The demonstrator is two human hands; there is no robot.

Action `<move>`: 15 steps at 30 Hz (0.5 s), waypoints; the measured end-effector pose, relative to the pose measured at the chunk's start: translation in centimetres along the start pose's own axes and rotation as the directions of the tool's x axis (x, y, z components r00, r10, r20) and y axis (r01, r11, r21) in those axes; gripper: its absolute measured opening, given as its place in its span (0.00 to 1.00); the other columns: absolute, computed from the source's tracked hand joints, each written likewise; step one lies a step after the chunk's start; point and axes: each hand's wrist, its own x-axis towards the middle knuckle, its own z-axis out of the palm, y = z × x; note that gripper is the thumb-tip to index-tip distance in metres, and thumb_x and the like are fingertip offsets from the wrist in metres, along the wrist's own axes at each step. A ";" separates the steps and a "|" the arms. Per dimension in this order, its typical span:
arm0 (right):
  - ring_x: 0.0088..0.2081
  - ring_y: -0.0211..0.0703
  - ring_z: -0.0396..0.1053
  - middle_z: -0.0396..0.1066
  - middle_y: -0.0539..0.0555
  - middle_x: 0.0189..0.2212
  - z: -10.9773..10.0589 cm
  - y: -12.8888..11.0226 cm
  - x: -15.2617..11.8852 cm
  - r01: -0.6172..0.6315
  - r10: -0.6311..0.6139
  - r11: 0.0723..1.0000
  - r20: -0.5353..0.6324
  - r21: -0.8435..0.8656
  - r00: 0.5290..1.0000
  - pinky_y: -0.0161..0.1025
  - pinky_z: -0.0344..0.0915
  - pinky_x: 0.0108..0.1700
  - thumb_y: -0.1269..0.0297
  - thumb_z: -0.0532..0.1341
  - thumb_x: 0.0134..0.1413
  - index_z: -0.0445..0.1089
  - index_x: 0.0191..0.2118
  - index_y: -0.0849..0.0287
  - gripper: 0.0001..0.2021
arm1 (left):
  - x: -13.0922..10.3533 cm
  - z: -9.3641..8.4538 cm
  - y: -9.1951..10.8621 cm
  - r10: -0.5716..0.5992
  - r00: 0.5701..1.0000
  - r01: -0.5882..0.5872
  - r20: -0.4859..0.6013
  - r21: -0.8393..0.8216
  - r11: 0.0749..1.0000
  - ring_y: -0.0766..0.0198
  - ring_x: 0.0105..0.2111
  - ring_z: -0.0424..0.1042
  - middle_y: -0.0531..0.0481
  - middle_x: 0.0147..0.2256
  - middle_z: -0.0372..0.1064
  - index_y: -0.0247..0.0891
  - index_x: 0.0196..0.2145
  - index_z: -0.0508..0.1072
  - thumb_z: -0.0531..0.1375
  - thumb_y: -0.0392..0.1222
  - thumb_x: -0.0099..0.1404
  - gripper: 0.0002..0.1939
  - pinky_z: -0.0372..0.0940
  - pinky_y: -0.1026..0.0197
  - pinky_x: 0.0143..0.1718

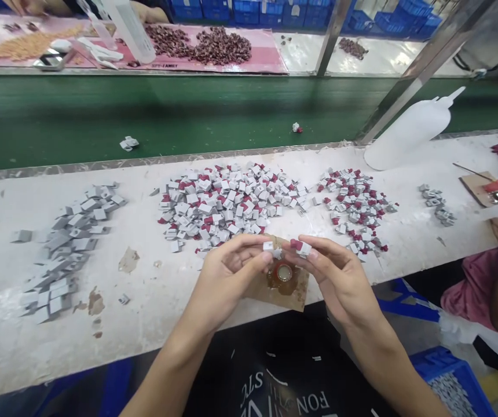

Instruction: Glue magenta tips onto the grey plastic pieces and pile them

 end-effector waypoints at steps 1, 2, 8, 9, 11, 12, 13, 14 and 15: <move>0.49 0.55 0.90 0.91 0.52 0.48 0.1 -0.1 0.3 -0.007 0.007 1.000 -0.002 0.029 1.000 0.57 0.86 0.60 0.51 0.81 0.64 0.91 0.48 0.42 0.10 | 0.3 0.7 0.2 0.008 1.000 -0.007 0.022 -0.026 1.000 0.59 0.35 0.84 0.48 0.34 0.84 0.42 0.48 0.87 0.77 0.51 0.70 0.14 0.82 0.59 0.40; 0.49 0.55 0.90 0.91 0.52 0.48 0.2 -0.2 0.5 -0.008 0.008 0.999 -0.007 0.045 1.000 0.58 0.86 0.61 0.51 0.81 0.62 0.91 0.48 0.43 0.11 | 0.5 1.2 0.3 0.014 0.999 -0.012 0.037 -0.048 0.999 0.59 0.36 0.84 0.48 0.35 0.85 0.42 0.49 0.87 0.77 0.50 0.71 0.13 0.82 0.59 0.41; 0.44 0.52 0.90 0.91 0.51 0.46 0.1 -0.3 0.7 0.026 -0.025 0.998 -0.009 0.056 1.000 0.54 0.88 0.56 0.51 0.82 0.61 0.91 0.47 0.43 0.11 | 1.0 2.2 0.3 0.026 0.996 -0.015 0.089 -0.125 0.992 0.62 0.34 0.84 0.48 0.38 0.86 0.42 0.50 0.87 0.77 0.47 0.71 0.12 0.81 0.61 0.39; 0.45 0.52 0.90 0.91 0.51 0.46 0.1 -0.2 0.6 0.034 -0.033 0.998 -0.007 0.055 0.999 0.54 0.88 0.56 0.51 0.82 0.61 0.91 0.47 0.43 0.11 | 1.1 2.3 0.2 0.028 0.995 -0.015 0.097 -0.127 0.992 0.62 0.33 0.84 0.48 0.38 0.86 0.43 0.49 0.87 0.77 0.47 0.71 0.12 0.81 0.62 0.39; 0.46 0.51 0.90 0.91 0.52 0.46 0.1 -0.3 0.6 0.061 -0.061 0.998 -0.012 0.030 0.998 0.50 0.88 0.56 0.53 0.81 0.63 0.91 0.48 0.43 0.10 | 1.2 2.3 0.2 0.030 0.994 -0.018 0.102 -0.114 0.993 0.61 0.34 0.85 0.48 0.38 0.87 0.43 0.50 0.87 0.77 0.47 0.71 0.12 0.81 0.62 0.39; 0.46 0.50 0.90 0.91 0.52 0.46 0.1 -0.3 0.6 0.081 -0.081 0.997 -0.015 -0.003 0.997 0.47 0.88 0.54 0.54 0.81 0.64 0.92 0.48 0.43 0.09 | 1.2 2.3 0.2 0.030 0.995 -0.020 0.100 -0.095 0.995 0.61 0.34 0.85 0.48 0.39 0.87 0.43 0.50 0.87 0.77 0.48 0.72 0.12 0.82 0.62 0.39; 0.46 0.49 0.90 0.91 0.52 0.45 0.1 -0.4 0.6 0.102 -0.102 0.994 -0.012 -0.048 0.995 0.44 0.88 0.52 0.56 0.80 0.65 0.92 0.48 0.43 0.08 | 1.2 2.3 0.3 0.034 0.995 -0.027 0.096 -0.068 0.997 0.60 0.35 0.85 0.48 0.39 0.87 0.42 0.49 0.88 0.77 0.48 0.72 0.12 0.82 0.61 0.39; 0.45 0.47 0.89 0.90 0.52 0.45 0.2 -0.6 0.6 0.122 -0.123 0.988 -0.003 -0.096 0.992 0.41 0.87 0.49 0.57 0.79 0.66 0.92 0.48 0.44 0.07 | 1.2 2.3 0.3 0.043 0.995 -0.040 0.091 -0.036 0.999 0.60 0.36 0.86 0.47 0.40 0.87 0.42 0.49 0.88 0.77 0.48 0.72 0.12 0.82 0.61 0.40; 0.43 0.47 0.89 0.89 0.53 0.44 0.2 -0.8 0.6 0.140 -0.139 0.980 0.014 -0.139 0.990 0.39 0.87 0.46 0.58 0.79 0.67 0.92 0.48 0.44 0.06 | 1.2 2.2 0.4 0.056 0.995 -0.056 0.087 -0.004 0.998 0.60 0.37 0.86 0.47 0.40 0.87 0.42 0.48 0.88 0.76 0.48 0.72 0.11 0.82 0.61 0.40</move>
